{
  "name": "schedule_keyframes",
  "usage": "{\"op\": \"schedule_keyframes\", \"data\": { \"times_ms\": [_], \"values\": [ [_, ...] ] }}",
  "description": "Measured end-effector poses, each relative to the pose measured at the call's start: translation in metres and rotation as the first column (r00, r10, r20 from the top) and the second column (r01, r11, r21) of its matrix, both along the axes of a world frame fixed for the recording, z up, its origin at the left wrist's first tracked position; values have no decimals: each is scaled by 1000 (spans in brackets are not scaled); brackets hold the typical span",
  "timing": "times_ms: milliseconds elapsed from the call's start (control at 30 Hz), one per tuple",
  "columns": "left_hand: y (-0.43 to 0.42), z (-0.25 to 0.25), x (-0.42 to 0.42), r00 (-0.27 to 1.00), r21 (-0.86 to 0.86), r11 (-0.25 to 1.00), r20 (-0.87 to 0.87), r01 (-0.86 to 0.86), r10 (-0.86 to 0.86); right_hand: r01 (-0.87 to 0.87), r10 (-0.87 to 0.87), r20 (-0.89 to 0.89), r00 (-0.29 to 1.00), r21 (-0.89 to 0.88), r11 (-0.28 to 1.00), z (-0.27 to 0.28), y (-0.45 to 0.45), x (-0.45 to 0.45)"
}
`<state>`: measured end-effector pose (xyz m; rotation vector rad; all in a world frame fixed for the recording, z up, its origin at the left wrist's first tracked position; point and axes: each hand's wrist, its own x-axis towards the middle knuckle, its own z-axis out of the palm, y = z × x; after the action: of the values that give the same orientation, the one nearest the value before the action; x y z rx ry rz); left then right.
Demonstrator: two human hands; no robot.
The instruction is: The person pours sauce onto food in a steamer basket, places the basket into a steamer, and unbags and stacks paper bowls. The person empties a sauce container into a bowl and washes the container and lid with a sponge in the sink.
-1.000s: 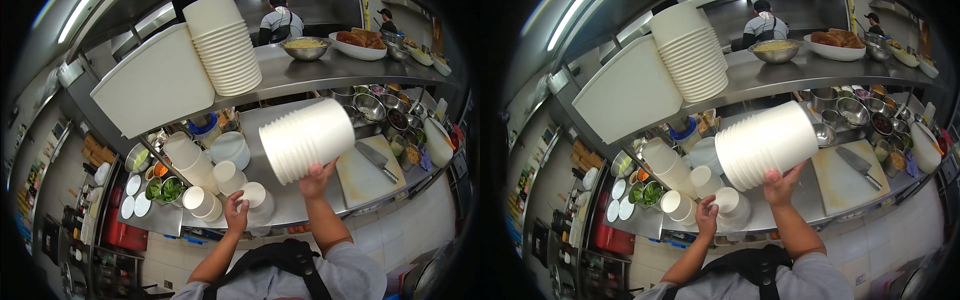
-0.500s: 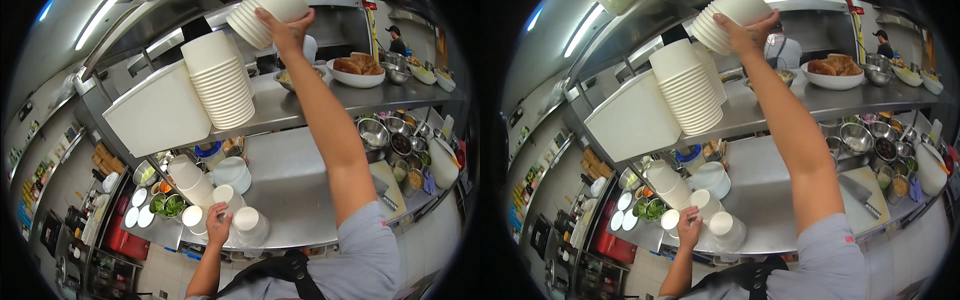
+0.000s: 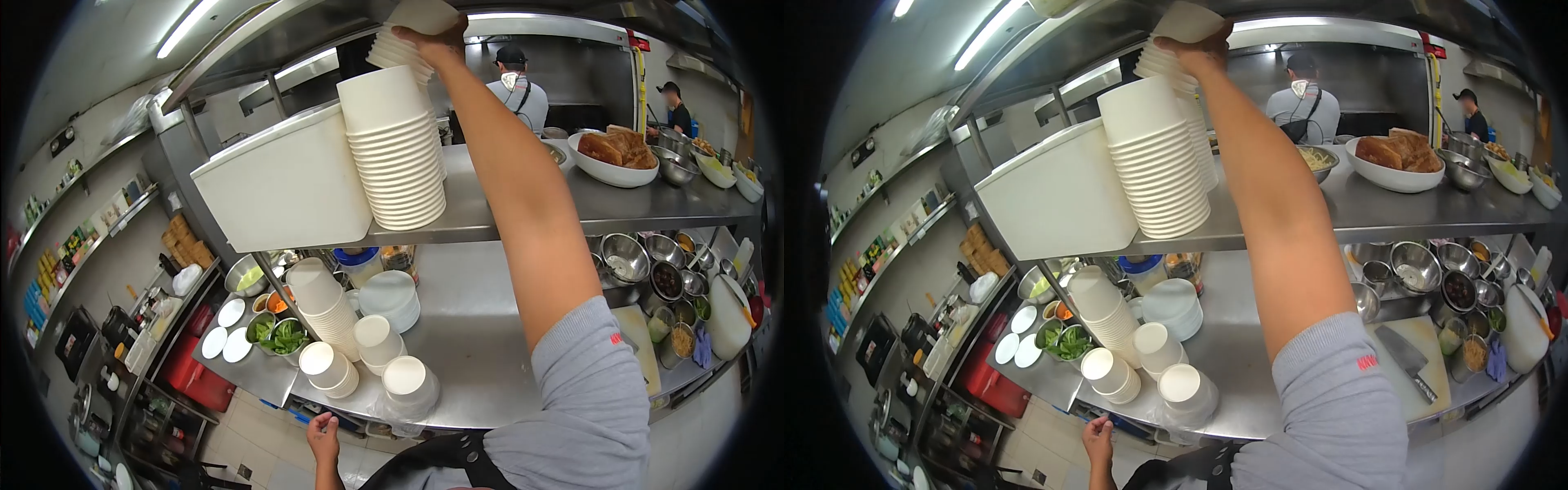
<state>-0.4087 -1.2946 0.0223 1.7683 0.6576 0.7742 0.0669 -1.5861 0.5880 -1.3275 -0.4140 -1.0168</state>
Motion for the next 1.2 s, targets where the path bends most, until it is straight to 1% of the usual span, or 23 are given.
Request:
{"op": "schedule_keyframes", "data": {
  "times_ms": [67, 167, 267, 300, 400, 500, 567, 600, 667, 733, 767, 867, 967, 1067, 1167, 1200],
  "values": [
    [1, -10, -8, 999, -71, 997, -33, -39, 37, 15, -19, -34, 999, -117, 993, 1, 5, 3],
    [-3, -18, -17, 998, -107, 993, -43, -59, 54, 95, -105, -89, 990, -106, 990, 3, 5, 17],
    [1, -33, -22, 997, -95, 995, -67, -42, 36, 101, -51, 241, 969, -201, 974, 2, -10, 17],
    [-1, -32, -22, 997, -108, 993, -72, -40, 32, 117, -53, 311, 949, -192, 974, 0, -12, 8],
    [-3, -30, -23, 995, -133, 991, -99, -23, 10, -7, 25, 61, 998, -274, 962, 1, -20, 4],
    [0, -37, -16, 992, -128, 992, -126, 3, -19, -82, 92, 111, 990, -95, 992, -13, -1, 4],
    [-3, -35, -11, 991, -107, 994, -132, 15, -30, -73, 111, 186, 976, -202, 977, -15, 9, 26],
    [-7, -28, -10, 990, -153, 988, -136, 20, -41, -66, 123, 218, 968, -254, 965, -14, 12, 34],
    [-18, -12, -5, 988, -247, 969, -141, 25, -62, -58, 131, 193, 972, -342, 938, -8, 14, 34],
    [-21, -13, -4, 986, -250, 967, -140, 49, -86, -56, 140, 166, 976, -430, 901, -1, 16, 25],
    [-21, -14, -5, 985, -252, 966, -141, 60, -98, 0, 104, 154, 983, -561, 828, 10, 12, 17],
    [-15, -31, -9, 977, -258, 962, -166, 88, -133, 34, 75, 109, 991, -757, 653, 14, 8, -1],
    [-10, -37, -14, 962, -267, 959, -225, 92, -155, 180, -63, 212, 975, -593, 785, -3, 14, 43],
    [-8, -35, -17, 944, -262, 959, -277, 108, -182, 243, -37, 313, 949, -652, 718, -5, 11, 88],
    [-5, -34, -14, 940, -250, 956, -264, 152, -218, 156, -83, 141, 987, -656, 739, -24, 7, 74],
    [-5, -32, -13, 937, -258, 951, -257, 168, -236, 151, -120, 94, 988, -720, 677, -30, 5, 60]
  ]
}}
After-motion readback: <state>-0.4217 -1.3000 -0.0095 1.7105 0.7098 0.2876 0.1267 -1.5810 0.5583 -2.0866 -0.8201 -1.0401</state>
